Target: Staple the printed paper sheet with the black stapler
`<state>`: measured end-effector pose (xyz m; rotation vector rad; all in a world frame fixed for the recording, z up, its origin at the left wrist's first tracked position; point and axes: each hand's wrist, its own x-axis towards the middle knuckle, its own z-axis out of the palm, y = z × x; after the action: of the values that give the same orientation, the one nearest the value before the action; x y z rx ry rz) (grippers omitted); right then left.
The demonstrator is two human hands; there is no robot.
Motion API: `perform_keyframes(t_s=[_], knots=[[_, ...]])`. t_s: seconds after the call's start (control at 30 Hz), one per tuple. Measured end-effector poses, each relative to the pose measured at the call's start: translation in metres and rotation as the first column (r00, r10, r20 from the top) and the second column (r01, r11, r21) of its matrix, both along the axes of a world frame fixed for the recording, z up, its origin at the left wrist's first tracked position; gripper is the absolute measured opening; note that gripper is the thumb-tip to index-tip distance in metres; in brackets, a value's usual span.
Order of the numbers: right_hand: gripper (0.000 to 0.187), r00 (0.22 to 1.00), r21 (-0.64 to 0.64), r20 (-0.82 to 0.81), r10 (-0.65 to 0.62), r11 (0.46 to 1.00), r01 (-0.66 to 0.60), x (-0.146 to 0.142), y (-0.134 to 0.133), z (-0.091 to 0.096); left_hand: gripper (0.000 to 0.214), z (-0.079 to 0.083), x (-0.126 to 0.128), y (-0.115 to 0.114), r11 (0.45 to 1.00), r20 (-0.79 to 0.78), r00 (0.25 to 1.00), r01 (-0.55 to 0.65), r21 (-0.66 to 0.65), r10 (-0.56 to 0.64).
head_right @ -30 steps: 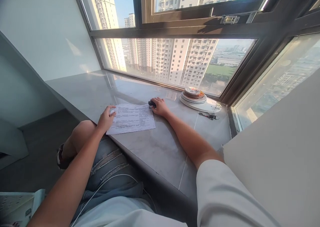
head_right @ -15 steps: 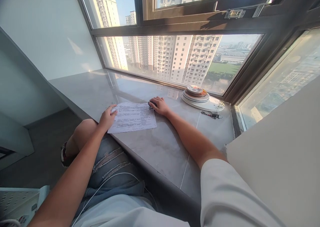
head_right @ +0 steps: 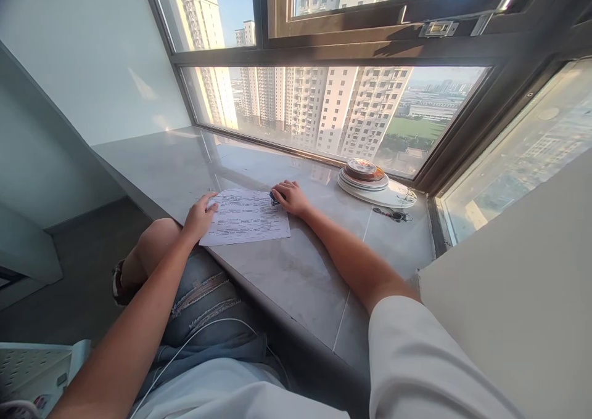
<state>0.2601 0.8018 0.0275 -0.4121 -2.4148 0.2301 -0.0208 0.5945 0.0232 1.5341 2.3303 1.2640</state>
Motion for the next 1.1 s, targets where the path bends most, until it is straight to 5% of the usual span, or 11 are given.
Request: perform_keyframes(t_s=[0.47,1.1], knots=[[0.052,0.99,0.14,0.038,-0.136,0.982,0.129,-0.002,-0.005,0.0,0.052,-0.004,-0.002,0.002,1.0,0.004,1.0,-0.012,0.012,0.012],[0.081,0.983,0.058,0.004,-0.183,0.981,0.183,-0.009,-0.014,0.004,0.048,0.001,0.007,0.0,1.0,0.05,0.998,-0.026,-0.015,0.027]])
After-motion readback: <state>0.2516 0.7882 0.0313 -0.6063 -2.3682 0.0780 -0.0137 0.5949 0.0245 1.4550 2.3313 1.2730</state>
